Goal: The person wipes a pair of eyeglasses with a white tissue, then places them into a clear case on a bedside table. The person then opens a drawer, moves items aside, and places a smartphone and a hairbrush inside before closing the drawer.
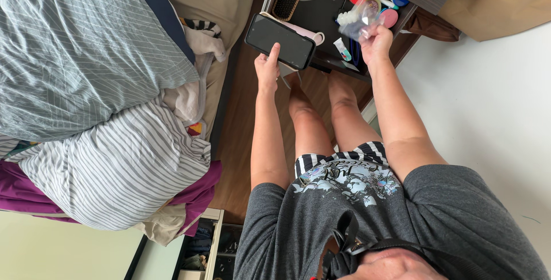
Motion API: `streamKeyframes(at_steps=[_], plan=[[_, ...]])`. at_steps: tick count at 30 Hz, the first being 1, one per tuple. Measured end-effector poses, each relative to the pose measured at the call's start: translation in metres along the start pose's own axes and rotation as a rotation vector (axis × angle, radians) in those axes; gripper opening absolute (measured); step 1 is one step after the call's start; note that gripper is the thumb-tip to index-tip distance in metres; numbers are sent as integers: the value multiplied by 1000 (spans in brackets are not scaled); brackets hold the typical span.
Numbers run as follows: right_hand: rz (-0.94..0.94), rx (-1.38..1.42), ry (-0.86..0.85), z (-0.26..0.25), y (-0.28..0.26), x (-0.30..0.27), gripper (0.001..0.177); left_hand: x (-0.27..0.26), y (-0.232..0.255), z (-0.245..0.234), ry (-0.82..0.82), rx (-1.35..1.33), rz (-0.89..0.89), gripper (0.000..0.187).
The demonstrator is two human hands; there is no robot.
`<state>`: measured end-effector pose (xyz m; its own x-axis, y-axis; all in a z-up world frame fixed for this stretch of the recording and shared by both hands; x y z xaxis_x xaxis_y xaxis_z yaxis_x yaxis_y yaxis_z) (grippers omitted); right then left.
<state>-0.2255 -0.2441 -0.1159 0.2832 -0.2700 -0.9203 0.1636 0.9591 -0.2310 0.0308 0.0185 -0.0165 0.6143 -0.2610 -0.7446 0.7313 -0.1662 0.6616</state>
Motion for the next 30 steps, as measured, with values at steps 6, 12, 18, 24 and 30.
streamKeyframes(at_steps=[6,12,18,24,30], plan=[[9,-158,110,17,-1,-15,21,-1,1,-11,16,0,9,38],[-132,-283,84,18,-1,-18,19,3,7,-26,17,-117,28,30],[-245,-383,151,4,5,-8,11,1,24,-45,5,-267,161,48],[525,-1071,-211,81,54,-54,109,-5,49,-42,-100,-86,233,36],[667,-812,-426,104,89,-46,125,-6,46,-1,-526,85,176,31]])
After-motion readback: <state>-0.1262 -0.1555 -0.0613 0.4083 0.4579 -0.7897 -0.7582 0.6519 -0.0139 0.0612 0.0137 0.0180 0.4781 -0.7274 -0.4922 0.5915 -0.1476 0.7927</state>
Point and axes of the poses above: each hand's wrist, its own x-axis towards the middle knuckle, its own z-axis out of the palm, y = z × x, the point moved 3 cm from there along x, towards the middle knuckle, and after that the axes turned 12 degrees about z, right-handed, at the moved point
